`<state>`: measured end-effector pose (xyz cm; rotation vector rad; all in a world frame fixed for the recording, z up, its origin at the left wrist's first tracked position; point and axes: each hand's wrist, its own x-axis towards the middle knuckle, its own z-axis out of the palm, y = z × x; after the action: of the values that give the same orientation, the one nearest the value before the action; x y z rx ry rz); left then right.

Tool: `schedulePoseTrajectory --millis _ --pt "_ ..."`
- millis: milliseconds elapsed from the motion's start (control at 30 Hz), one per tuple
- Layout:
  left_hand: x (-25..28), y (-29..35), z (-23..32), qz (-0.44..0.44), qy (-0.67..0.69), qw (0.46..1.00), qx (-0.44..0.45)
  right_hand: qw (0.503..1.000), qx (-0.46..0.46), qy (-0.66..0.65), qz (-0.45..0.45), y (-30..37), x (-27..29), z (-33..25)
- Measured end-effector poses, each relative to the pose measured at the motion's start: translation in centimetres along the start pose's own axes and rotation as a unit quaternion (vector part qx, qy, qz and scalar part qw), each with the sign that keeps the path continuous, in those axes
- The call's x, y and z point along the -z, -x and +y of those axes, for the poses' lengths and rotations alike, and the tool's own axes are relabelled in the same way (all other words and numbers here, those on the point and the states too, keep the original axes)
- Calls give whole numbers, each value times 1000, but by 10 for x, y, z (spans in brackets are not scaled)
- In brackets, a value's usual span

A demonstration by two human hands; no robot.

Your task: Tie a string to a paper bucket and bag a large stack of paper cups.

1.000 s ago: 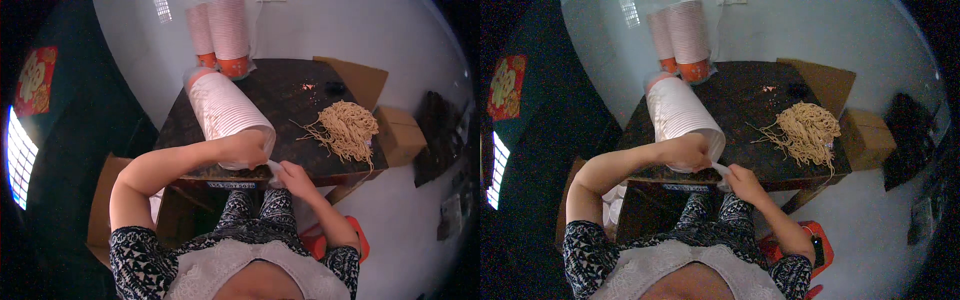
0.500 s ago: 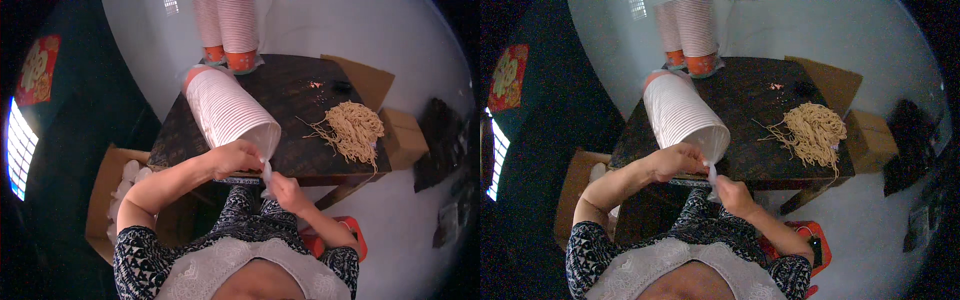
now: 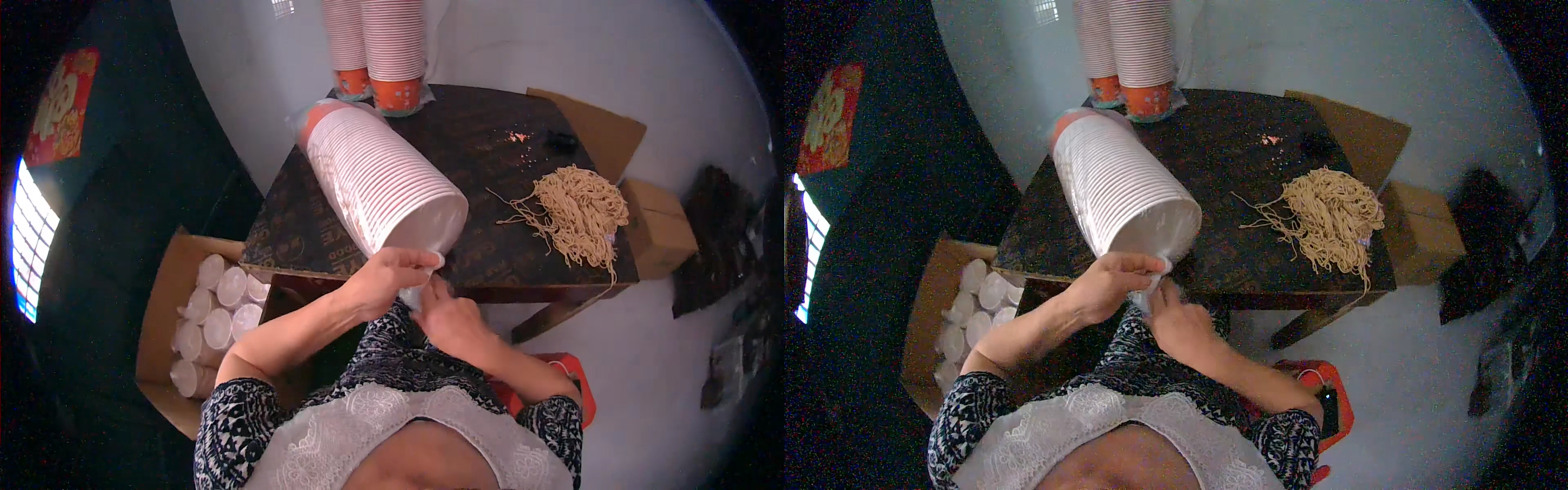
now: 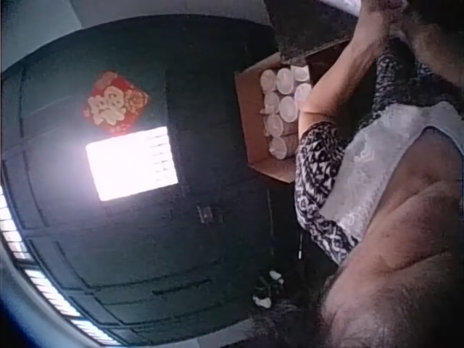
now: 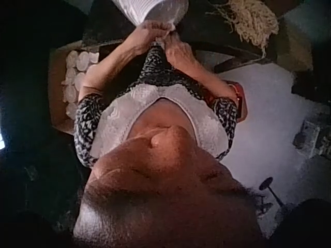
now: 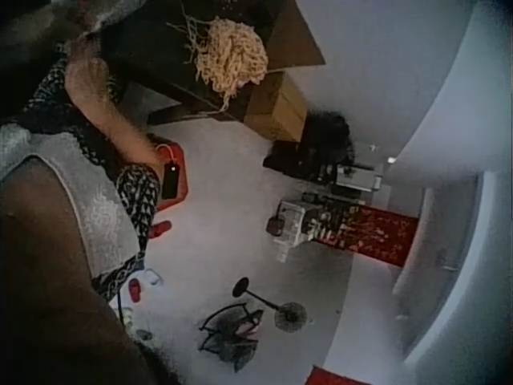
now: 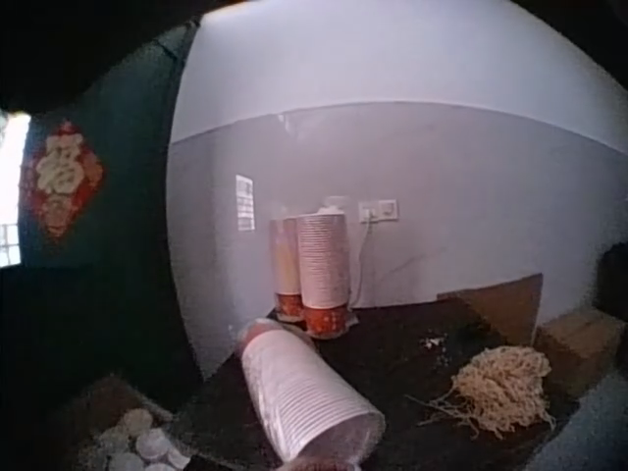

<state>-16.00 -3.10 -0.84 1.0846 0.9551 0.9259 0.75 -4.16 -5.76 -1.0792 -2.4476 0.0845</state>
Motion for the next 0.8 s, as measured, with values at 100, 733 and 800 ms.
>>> schedulePoseTrajectory --millis 100,733,800 --pt "4 3 -7 -2 73 997 -3 989 -49 -43 -130 6 58 9" --pt "-33 3 -56 -157 222 949 -162 910 -215 -208 289 -11 -14 17" --pt "-30 5 -57 -170 206 950 -163 913 -202 -190 300 -12 -18 22"
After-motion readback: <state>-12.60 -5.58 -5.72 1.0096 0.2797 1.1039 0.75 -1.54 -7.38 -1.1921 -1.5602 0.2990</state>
